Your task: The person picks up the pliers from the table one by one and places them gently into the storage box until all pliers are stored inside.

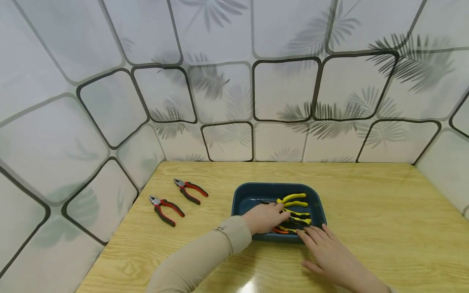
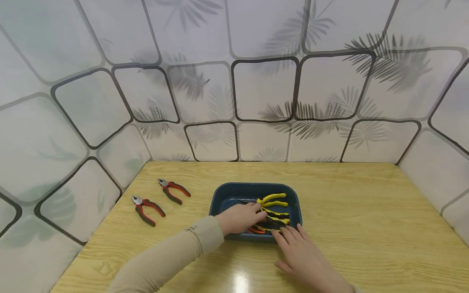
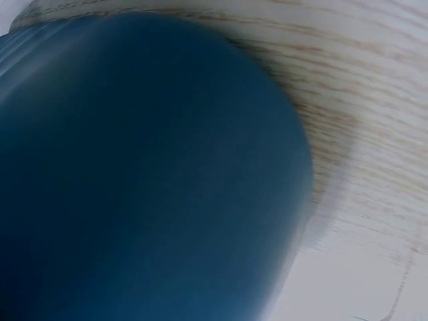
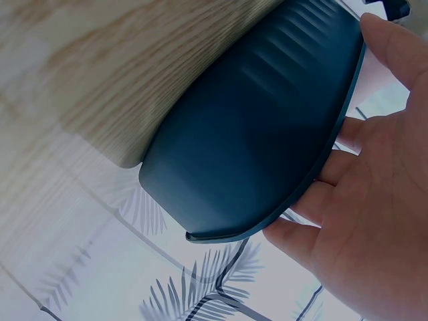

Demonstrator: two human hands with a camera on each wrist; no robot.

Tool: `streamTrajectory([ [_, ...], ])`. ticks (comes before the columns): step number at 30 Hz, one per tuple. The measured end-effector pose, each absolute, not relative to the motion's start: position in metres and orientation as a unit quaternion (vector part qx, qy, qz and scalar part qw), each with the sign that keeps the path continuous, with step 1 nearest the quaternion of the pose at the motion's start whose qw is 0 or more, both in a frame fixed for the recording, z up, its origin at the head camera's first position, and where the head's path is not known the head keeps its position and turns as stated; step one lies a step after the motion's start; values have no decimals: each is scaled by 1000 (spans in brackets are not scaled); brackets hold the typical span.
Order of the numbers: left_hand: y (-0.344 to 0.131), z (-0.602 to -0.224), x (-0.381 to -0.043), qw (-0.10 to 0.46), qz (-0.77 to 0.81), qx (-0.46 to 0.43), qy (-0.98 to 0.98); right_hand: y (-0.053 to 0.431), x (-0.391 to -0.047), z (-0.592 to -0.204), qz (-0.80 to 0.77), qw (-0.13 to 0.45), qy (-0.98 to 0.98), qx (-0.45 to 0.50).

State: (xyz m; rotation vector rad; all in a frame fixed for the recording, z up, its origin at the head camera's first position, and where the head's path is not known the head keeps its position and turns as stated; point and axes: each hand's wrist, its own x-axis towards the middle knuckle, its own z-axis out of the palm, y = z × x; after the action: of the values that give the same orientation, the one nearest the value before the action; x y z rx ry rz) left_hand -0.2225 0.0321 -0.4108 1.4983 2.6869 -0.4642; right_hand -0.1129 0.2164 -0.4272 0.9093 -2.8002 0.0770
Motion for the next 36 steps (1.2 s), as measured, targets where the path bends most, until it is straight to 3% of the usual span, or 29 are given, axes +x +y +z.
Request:
streamTrajectory([
  [13, 25, -411, -225, 23, -148, 494, 856, 215, -113, -427, 30, 86, -948, 305],
  [28, 20, -407, -227, 32, -153, 496, 854, 217, -114, -428, 31, 113, -943, 312],
  [36, 10, -398, -229, 8, -163, 511, 844, 216, -114, -427, 32, 97, -948, 302],
])
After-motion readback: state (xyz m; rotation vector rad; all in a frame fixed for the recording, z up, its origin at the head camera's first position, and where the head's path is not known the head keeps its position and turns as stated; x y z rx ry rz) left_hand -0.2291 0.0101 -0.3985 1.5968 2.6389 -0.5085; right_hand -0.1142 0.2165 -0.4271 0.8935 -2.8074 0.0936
